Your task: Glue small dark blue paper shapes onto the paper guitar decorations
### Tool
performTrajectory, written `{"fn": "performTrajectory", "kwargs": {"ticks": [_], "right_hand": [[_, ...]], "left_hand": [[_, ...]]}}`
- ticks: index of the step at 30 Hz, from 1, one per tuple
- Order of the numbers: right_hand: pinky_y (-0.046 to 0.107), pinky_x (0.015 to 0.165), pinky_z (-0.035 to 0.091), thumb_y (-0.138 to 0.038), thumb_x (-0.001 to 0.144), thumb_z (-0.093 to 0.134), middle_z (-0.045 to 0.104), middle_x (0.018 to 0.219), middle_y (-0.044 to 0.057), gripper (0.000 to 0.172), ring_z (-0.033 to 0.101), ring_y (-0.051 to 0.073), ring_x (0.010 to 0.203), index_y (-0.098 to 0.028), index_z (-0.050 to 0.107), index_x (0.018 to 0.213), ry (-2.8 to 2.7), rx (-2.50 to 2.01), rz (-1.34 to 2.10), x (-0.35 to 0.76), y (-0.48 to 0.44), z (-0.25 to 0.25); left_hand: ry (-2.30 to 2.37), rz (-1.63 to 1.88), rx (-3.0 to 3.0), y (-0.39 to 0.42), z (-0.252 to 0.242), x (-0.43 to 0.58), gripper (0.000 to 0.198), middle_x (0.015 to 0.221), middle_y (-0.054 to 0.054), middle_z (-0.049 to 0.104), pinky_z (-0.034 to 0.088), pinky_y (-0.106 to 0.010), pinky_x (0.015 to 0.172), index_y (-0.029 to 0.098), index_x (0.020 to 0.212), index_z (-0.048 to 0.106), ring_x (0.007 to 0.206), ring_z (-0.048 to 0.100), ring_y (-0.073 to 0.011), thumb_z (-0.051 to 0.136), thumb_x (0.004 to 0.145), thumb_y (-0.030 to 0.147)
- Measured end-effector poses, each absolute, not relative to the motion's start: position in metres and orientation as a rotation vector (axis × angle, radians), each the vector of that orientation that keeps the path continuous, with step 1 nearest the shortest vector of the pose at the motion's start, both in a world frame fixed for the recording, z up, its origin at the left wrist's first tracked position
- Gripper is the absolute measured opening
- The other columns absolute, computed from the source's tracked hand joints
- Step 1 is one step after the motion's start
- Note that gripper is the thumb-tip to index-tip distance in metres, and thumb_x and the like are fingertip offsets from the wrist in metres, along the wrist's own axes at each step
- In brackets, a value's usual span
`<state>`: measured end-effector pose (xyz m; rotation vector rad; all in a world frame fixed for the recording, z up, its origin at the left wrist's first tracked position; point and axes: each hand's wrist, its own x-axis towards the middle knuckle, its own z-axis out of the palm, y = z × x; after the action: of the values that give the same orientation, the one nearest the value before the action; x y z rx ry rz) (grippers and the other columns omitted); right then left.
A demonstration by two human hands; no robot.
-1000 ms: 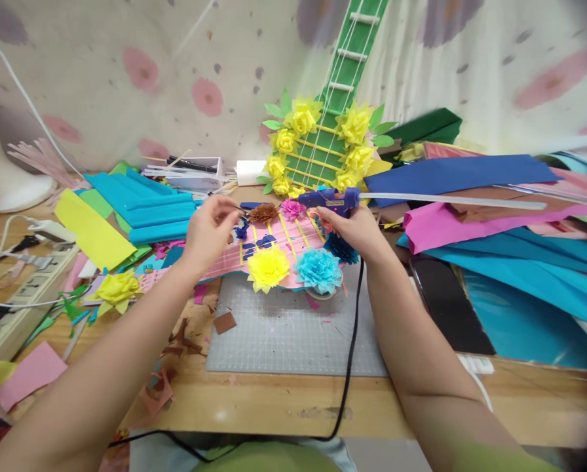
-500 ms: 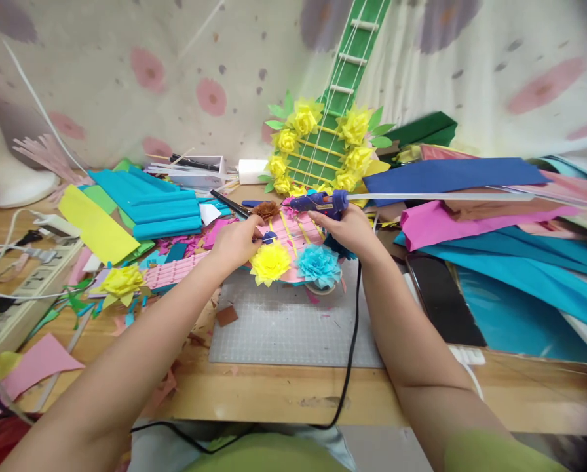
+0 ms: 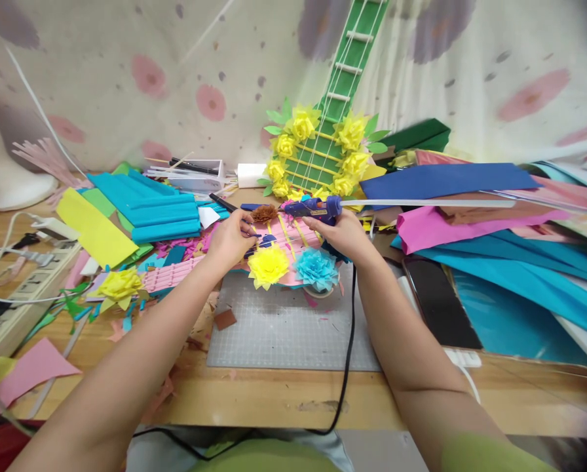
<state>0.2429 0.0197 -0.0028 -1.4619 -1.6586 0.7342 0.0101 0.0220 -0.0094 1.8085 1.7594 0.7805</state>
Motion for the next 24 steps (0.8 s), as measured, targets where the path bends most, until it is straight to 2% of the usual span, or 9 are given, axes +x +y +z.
{"fn": "performTrajectory", "kwargs": {"ticks": [6, 11, 14, 19, 24], "right_hand": [[0.039, 0.08, 0.05, -0.057, 0.07, 0.069, 0.071, 0.088, 0.009, 0.041, 0.064, 0.027, 0.093, -0.019, 0.071, 0.085, -1.65, -1.474, 0.725, 0.239, 0.02, -0.003], [0.032, 0.058, 0.051, -0.053, 0.066, 0.073, 0.068, 0.07, 0.006, 0.044, 0.063, 0.019, 0.062, -0.017, 0.064, 0.09, -1.406, -1.417, 1.059, 0.23, 0.018, -0.002], [0.03, 0.055, 0.049, -0.046, 0.065, 0.075, 0.069, 0.073, 0.006, 0.045, 0.061, 0.016, 0.058, -0.017, 0.061, 0.096, -1.326, -1.368, 1.167, 0.227, 0.017, -0.001], [0.029, 0.052, 0.046, -0.044, 0.063, 0.075, 0.067, 0.068, 0.005, 0.037, 0.057, 0.015, 0.054, -0.019, 0.058, 0.084, -1.292, -1.374, 1.168, 0.228, 0.019, -0.001], [0.028, 0.052, 0.044, -0.047, 0.058, 0.076, 0.064, 0.065, 0.002, 0.04, 0.056, 0.014, 0.053, -0.019, 0.057, 0.079, -1.272, -1.347, 1.162, 0.229, 0.02, -0.002]], "left_hand": [[1.671, 0.919, 1.576, 0.02, -0.008, 0.016, 0.036, 0.072, 0.003, 0.066, 0.049, -0.027, 0.064, 0.021, 0.087, 0.052, 0.067, 0.064, -0.0154, 0.075, 0.06, 0.012], [1.457, 0.978, 1.269, 0.017, -0.004, 0.026, 0.027, 0.064, 0.004, 0.063, 0.052, -0.028, 0.063, 0.02, 0.087, 0.05, 0.066, 0.068, -0.0168, 0.069, 0.07, 0.013], [1.441, 1.026, 1.196, 0.02, -0.004, 0.028, 0.027, 0.063, 0.004, 0.062, 0.053, -0.027, 0.062, 0.02, 0.086, 0.048, 0.067, 0.069, -0.0168, 0.066, 0.071, 0.008], [1.481, 1.038, 1.317, 0.035, -0.015, 0.021, 0.023, 0.071, 0.003, 0.064, 0.053, -0.029, 0.065, 0.02, 0.092, 0.048, 0.065, 0.068, -0.0147, 0.059, 0.075, 0.009], [1.718, 0.856, 1.794, 0.039, -0.013, 0.021, 0.015, 0.079, -0.001, 0.065, 0.048, -0.031, 0.072, 0.022, 0.088, 0.047, 0.078, 0.066, -0.0188, 0.054, 0.079, 0.012]]}}
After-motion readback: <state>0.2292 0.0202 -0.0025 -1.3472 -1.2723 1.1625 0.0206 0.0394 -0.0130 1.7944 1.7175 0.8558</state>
